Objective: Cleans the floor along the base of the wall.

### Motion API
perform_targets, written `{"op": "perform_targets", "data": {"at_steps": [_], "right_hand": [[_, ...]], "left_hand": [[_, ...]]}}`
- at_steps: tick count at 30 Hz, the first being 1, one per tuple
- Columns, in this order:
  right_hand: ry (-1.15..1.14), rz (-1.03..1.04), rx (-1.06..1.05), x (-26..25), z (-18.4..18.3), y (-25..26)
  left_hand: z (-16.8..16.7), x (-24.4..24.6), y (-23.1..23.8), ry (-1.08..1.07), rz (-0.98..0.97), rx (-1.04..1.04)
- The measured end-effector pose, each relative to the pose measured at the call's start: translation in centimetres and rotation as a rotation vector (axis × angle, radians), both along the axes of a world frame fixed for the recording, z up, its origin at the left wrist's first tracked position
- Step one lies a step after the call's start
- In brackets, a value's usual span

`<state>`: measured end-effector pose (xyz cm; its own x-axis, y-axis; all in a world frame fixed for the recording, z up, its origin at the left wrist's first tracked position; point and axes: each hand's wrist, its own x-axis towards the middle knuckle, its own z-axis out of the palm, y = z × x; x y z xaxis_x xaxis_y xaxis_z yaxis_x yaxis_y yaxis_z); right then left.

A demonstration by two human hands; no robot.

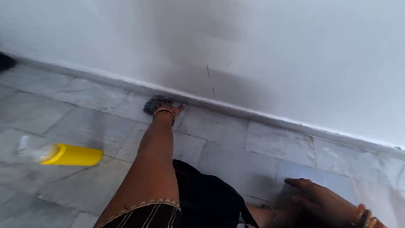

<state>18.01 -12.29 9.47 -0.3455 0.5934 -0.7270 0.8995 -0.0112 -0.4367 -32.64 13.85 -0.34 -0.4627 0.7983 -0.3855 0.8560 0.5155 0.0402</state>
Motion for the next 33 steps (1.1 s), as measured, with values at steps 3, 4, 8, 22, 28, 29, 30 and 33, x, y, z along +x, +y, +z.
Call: {"op": "perform_targets", "data": {"at_steps": [3,4,8,22,28,29,30,33], "right_hand": [[0.037,-0.001,0.045,-0.4,0.3,0.3],[0.045,0.003,0.065,-0.5,0.4,0.4],[0.02,0.028,0.125,-1.2,1.4,0.1],[-0.117,0.04,0.108,-0.8,1.1,-2.2],[-0.086,0.032,0.138,-0.6,1.4,-2.3],[-0.078,0.044,0.145,-0.9,1.4,-1.9],[-0.074,0.056,0.147,-1.2,1.2,-1.6],[-0.061,0.085,0.119,-1.8,0.3,-0.9]], "left_hand": [[0.5,2.5,-1.4,-0.027,-0.079,-0.044],[0.8,3.6,-2.0,-0.031,-0.115,-0.063],[1.1,9.7,-4.8,-0.083,-0.245,-0.106],[1.4,24.5,-10.3,-0.182,-0.71,-0.208],[3.7,13.8,-9.1,-0.122,-0.309,-0.197],[3.9,12.0,-8.7,-0.114,-0.262,-0.2],[3.8,10.5,-8.1,-0.107,-0.249,-0.197],[3.4,8.2,-6.2,-0.083,-0.328,-0.191]]}}
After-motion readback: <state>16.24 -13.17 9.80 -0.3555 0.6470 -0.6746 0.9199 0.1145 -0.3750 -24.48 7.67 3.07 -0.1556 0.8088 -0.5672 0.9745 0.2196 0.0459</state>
